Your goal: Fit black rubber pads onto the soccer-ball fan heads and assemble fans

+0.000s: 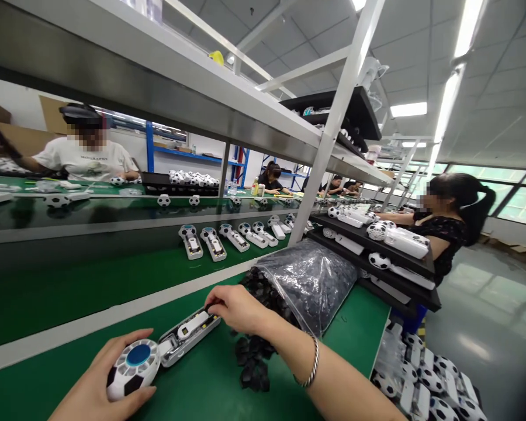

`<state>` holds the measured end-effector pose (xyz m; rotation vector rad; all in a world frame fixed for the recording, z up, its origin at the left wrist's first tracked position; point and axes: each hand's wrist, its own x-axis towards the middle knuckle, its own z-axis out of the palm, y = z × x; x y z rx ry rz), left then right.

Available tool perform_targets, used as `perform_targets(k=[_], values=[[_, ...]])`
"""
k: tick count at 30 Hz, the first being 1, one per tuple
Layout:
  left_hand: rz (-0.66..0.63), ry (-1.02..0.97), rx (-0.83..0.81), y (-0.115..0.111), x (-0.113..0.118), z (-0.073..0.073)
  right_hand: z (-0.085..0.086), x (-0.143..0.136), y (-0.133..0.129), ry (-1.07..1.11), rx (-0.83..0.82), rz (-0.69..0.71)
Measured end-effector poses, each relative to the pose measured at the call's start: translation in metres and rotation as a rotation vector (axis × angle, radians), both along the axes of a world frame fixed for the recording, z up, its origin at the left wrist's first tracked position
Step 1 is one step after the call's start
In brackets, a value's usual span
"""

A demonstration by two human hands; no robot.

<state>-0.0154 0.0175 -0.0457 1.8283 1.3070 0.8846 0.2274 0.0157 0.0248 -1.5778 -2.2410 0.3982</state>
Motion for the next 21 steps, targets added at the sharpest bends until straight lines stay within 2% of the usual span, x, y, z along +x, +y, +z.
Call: perform_targets(k=[3, 7, 11, 16, 21], values=[[-0.050, 0.062, 0.000, -0.004, -0.002, 0.015, -0.010, -0.018, -0.007, 0.215, 0.064, 0.069], [-0.190, 0.092, -0.022, -0.005, -0.005, 0.030, -0.023, -0.024, -0.015, 0.350, 0.134, 0.167], [-0.244, 0.086, -0.014, -0.004, -0.005, 0.030, -0.033, -0.026, -0.019, 0.416, 0.075, 0.175], [-0.281, 0.032, -0.037, -0.003, -0.007, 0.028, -0.035, -0.033, -0.024, 0.360, 0.056, 0.265], [-0.454, -0.045, -0.131, 0.008, -0.015, 0.026, -0.036, -0.041, -0.023, 0.302, 0.113, 0.339]])
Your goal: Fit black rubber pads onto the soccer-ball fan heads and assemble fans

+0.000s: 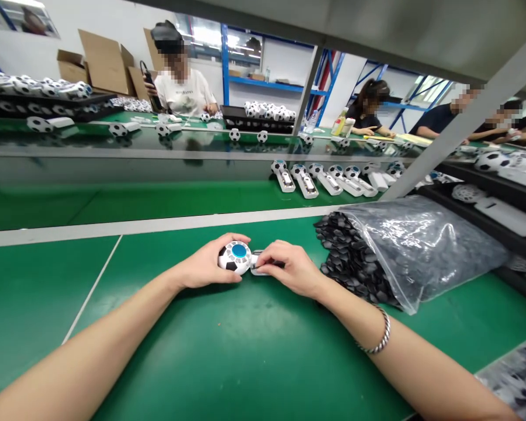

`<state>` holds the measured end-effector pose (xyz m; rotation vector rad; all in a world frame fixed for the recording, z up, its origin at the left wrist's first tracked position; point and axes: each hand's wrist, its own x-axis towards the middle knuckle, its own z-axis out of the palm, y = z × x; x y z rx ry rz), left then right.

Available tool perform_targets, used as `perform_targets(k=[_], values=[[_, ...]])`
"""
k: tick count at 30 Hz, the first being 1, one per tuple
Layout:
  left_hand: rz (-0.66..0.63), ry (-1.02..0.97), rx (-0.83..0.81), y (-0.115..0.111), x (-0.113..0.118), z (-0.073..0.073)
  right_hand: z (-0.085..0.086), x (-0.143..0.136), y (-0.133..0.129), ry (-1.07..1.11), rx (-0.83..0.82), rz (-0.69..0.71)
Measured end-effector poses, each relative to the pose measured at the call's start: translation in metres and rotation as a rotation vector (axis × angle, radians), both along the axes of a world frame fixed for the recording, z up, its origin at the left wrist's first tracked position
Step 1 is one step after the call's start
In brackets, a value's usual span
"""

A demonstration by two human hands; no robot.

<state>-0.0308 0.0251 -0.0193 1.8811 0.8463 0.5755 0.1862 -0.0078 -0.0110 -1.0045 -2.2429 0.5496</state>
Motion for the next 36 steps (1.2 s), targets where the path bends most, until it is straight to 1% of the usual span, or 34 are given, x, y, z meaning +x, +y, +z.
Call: perform_targets(k=[3, 6, 8, 10, 14, 18, 21, 24, 28, 33, 36], values=[[-0.044, -0.006, -0.035, 0.003, -0.003, 0.002, 0.005, -0.003, 0.000, -0.072, 0.014, 0.008], [-0.040, 0.093, 0.046, 0.005, -0.006, 0.006, 0.016, -0.001, 0.004, -0.130, 0.015, 0.015], [-0.056, 0.154, 0.113, 0.006, -0.009, 0.010, 0.023, 0.002, 0.009, -0.140, 0.026, 0.059], [-0.091, 0.171, 0.123, 0.008, -0.011, 0.012, 0.027, 0.003, 0.014, -0.146, 0.047, 0.107], [-0.097, 0.137, 0.086, 0.006, -0.011, 0.012, 0.022, -0.002, 0.019, -0.158, 0.076, 0.149], [-0.048, 0.134, 0.122, -0.002, -0.006, 0.011, 0.014, -0.009, 0.018, -0.151, 0.092, 0.180], [-0.004, 0.127, 0.103, -0.005, -0.002, 0.010, 0.012, -0.012, 0.017, -0.145, 0.090, 0.186], [0.031, 0.086, 0.078, -0.005, 0.002, 0.007, 0.010, -0.013, 0.015, -0.118, 0.053, 0.155], [0.077, 0.068, 0.099, -0.006, 0.005, 0.004, 0.006, -0.015, 0.013, -0.047, -0.034, 0.101], [0.120, 0.107, 0.166, -0.010, 0.007, 0.007, 0.003, -0.017, 0.015, 0.070, -0.094, 0.044], [0.131, 0.129, 0.185, -0.010, 0.009, 0.009, 0.003, -0.018, 0.014, 0.101, -0.134, 0.028]])
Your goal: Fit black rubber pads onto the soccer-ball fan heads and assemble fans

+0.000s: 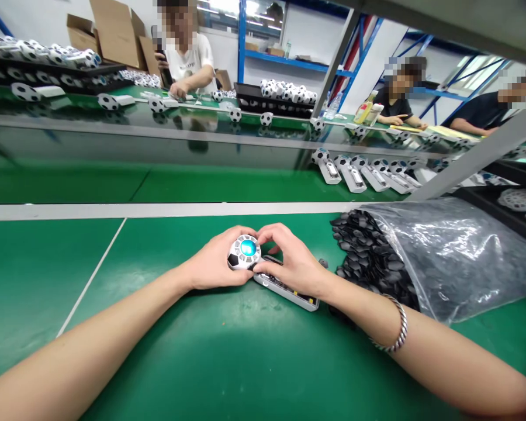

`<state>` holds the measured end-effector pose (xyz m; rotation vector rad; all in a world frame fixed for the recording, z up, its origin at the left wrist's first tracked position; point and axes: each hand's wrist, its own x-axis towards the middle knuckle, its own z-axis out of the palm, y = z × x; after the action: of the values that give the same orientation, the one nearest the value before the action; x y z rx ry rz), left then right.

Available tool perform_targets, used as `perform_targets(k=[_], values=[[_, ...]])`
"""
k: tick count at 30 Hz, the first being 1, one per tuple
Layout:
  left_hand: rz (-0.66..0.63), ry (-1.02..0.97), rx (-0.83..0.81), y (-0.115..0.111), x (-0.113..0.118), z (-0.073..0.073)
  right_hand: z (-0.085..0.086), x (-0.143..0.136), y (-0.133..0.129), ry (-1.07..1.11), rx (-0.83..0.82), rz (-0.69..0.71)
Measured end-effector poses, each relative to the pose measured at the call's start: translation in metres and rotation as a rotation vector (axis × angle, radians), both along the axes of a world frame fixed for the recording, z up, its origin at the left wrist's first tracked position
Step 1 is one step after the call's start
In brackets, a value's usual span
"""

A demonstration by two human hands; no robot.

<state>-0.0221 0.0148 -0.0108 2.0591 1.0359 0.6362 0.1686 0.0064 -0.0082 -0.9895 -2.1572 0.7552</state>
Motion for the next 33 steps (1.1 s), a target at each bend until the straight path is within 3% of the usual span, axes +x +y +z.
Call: perform_targets(k=[12, 21, 28, 33], values=[[0.069, 0.028, 0.160, -0.002, 0.003, -0.012, -0.009, -0.003, 0.003, 0.164, -0.327, 0.024], [-0.042, 0.005, 0.075, -0.007, -0.006, -0.009, 0.008, -0.010, -0.003, -0.001, -0.300, -0.010], [0.013, 0.042, 0.292, 0.004, -0.003, -0.016, 0.008, -0.009, -0.002, -0.093, -0.191, 0.022], [0.077, 0.061, 0.153, 0.007, 0.001, -0.014, 0.006, -0.007, 0.007, -0.102, -0.245, 0.008]])
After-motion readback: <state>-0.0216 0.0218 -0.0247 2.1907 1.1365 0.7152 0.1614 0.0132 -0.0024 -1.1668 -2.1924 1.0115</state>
